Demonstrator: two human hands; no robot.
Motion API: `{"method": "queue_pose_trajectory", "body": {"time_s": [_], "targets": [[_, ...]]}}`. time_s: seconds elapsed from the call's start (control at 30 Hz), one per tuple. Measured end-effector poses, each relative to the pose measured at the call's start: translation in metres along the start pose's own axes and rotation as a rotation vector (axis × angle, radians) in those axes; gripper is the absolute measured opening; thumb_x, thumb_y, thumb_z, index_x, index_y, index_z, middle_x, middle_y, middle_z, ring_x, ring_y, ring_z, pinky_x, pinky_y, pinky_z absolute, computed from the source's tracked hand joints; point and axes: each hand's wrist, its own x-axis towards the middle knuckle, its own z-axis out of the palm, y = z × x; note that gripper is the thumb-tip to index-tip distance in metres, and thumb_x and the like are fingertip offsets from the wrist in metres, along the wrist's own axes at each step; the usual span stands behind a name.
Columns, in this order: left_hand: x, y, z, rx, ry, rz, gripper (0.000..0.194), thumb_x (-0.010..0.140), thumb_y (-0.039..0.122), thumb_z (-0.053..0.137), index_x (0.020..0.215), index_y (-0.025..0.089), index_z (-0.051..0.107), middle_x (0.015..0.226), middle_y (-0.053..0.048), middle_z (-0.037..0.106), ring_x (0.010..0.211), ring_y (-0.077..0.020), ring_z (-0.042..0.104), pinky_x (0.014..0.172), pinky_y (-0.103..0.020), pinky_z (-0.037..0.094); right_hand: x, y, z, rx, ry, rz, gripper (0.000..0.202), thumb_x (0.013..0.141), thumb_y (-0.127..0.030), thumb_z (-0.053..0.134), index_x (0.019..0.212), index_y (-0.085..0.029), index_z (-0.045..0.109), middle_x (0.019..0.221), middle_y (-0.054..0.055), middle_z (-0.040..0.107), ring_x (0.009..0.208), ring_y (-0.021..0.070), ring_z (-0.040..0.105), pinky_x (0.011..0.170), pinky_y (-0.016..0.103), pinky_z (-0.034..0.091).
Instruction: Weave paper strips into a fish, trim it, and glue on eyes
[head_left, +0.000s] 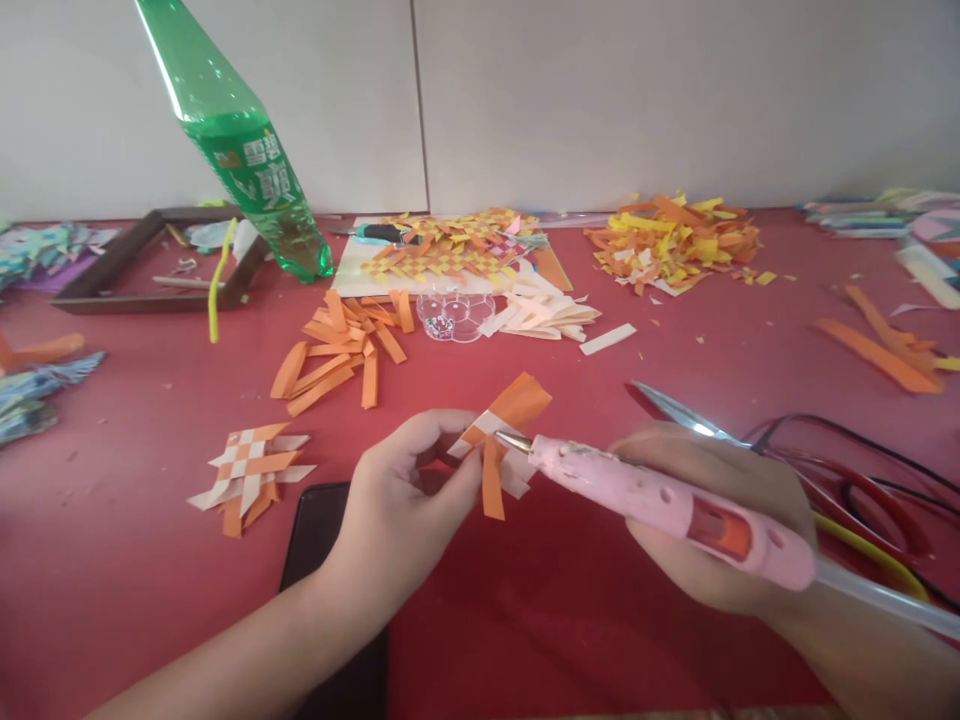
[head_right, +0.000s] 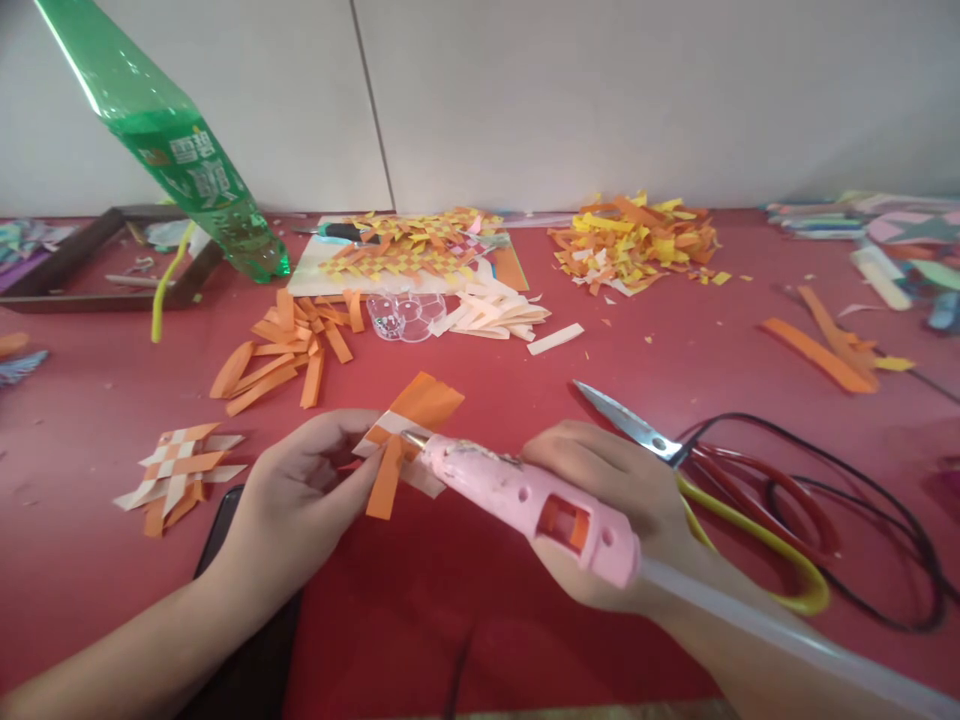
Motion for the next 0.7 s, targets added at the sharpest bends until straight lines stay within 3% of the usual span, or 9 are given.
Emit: {"method": "queue_pose_trajectory", "body": {"time_s": [0.1,0.3,0.57,0.7], "targets": [[0.0003,-0.0007,0.0006,-0.021,0.011,0.005,0.012,0.087,0.020,0.062,0.097,0.020,0.069,0.083,-0.004,0.077,0.079,-0.0173,0.072,0.072,-0.024,0.056,-0.0022,0.0019,0.0010,-0.038,-0.016,-0.100,0.019,0.077,-0.014,0.059,0.088,-0.029,0.059,0.073,0.000,0.067,0.060,0.0182,0.063,0.054,0.032,0.051],[0.0004,-0.0001,0.0001,0.003,0.002,-0.003,0.012,0.088,0.020,0.061,0.098,0.020,0.069,0.086,-0.003,0.077,0.080,-0.0168,0.072,0.073,-0.024,0.056,-0.0016,0.0031,-0.0008,-0.050,-0.014,-0.141,0.020,0.078,-0.012,0.057,0.090,-0.028,0.057,0.072,0.000,0.064,0.061,0.0182,0.062,0.054,0.032,0.050],[-0.0006,0.0063,0.0012,-0.020,-0.006,-0.026,0.011,0.086,0.020,0.062,0.094,0.019,0.070,0.082,-0.004,0.077,0.079,-0.0192,0.073,0.074,-0.028,0.058,0.0016,-0.0015,-0.0011,-0.088,0.006,-0.130,0.017,0.076,-0.010,0.056,0.084,-0.026,0.057,0.068,0.000,0.063,0.057,0.0169,0.060,0.052,0.029,0.047],[-0.0004,0.0047,0.0009,-0.017,0.003,-0.018,0.010,0.086,0.020,0.063,0.092,0.020,0.071,0.085,-0.004,0.076,0.078,-0.0183,0.072,0.073,-0.027,0.058,0.0029,0.0003,-0.0023,-0.079,0.050,0.014,0.017,0.074,-0.012,0.057,0.083,-0.026,0.057,0.064,-0.001,0.061,0.055,0.0170,0.058,0.051,0.030,0.045]]}}
